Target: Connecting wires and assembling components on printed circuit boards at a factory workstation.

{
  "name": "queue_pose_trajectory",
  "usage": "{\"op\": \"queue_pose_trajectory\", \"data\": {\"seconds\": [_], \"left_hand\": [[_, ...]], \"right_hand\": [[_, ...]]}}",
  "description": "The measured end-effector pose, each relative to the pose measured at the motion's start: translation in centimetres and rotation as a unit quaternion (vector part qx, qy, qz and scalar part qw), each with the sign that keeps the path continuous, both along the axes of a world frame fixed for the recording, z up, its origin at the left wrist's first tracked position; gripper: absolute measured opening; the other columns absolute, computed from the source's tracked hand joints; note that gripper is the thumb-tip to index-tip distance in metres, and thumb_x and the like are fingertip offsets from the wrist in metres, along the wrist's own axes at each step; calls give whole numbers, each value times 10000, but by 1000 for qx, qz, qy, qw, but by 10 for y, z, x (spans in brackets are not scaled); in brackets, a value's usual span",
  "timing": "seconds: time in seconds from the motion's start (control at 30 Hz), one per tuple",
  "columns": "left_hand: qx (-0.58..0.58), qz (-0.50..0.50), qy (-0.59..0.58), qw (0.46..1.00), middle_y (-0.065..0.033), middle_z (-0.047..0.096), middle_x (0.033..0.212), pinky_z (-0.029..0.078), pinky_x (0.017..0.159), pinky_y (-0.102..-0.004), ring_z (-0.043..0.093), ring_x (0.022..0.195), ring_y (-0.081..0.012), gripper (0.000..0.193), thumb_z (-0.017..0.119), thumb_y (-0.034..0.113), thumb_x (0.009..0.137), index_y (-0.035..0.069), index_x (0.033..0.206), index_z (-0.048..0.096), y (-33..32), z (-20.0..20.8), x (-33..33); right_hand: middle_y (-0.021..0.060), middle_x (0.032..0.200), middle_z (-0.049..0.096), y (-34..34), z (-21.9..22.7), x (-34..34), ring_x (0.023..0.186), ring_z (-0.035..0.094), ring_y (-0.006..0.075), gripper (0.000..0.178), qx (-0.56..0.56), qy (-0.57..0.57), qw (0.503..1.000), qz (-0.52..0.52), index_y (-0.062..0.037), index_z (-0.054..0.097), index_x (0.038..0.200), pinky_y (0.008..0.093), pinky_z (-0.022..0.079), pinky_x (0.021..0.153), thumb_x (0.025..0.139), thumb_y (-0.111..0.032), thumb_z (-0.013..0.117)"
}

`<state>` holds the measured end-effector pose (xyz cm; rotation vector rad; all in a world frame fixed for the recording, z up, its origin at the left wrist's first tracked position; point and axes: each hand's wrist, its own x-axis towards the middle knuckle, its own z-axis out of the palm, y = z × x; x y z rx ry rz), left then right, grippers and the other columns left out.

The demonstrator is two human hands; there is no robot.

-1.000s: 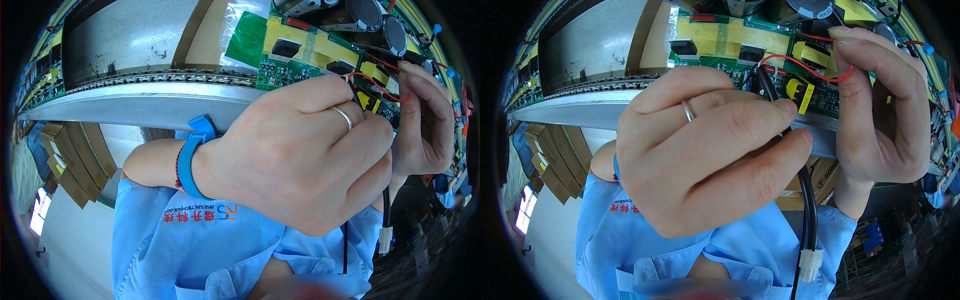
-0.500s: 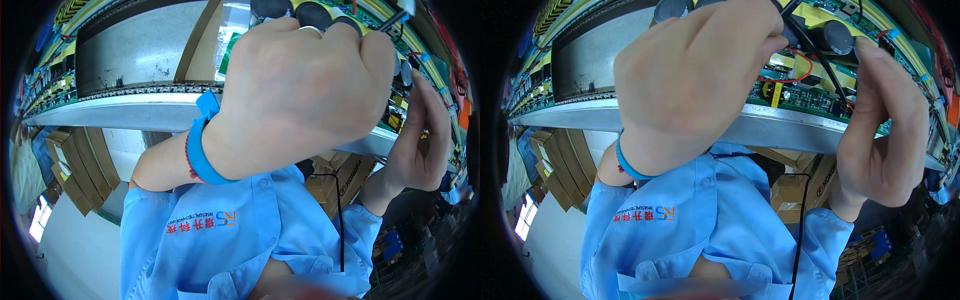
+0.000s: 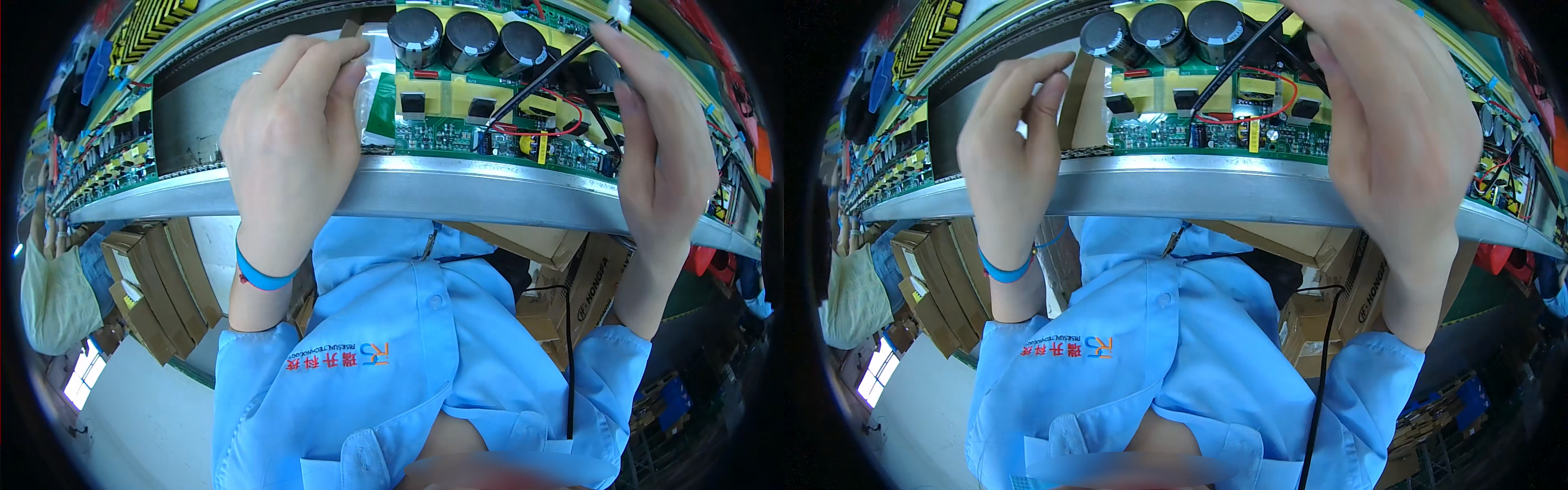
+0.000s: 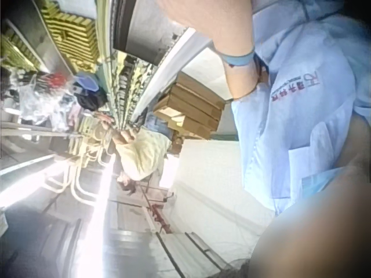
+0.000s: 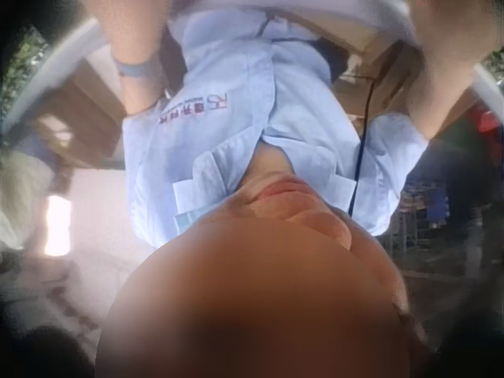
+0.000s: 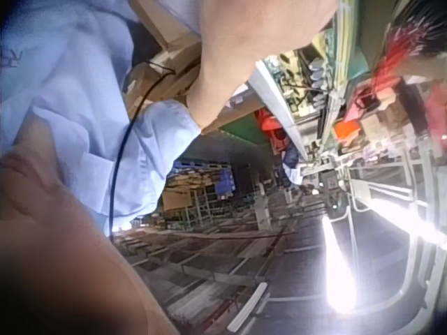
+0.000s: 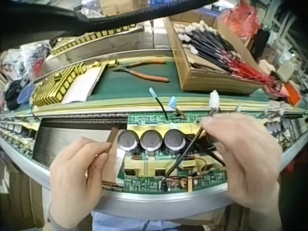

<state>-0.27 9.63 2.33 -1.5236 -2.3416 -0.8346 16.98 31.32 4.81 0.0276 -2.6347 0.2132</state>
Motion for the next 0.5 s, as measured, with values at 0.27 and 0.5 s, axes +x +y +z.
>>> {"op": "queue_pose_trajectory", "data": {"seconds": [0.27, 0.5], "left_hand": [[-108, -72, -219, 967, -163, 650, 937, 491, 738, -436, 619, 841, -387, 173, 552, 14, 883, 3, 1011, 669, -3, -7, -2], [-136, -152, -279, 938, -199, 632, 982, 483, 780, -442, 613, 909, -385, 240, 528, -14, 886, -21, 1105, 628, 11, 0, 2]], "right_hand": [[59, 955, 668, -93, -29, 3, 810, 632, 156, 257, -75, 45, 991, 105, -56, 686, 993, 247, 484, 619, 767, -155, 613], [13, 907, 611, -108, -32, -7, 835, 559, 131, 276, 30, -23, 997, 64, -53, 647, 1017, 242, 422, 601, 792, -202, 592]]}}
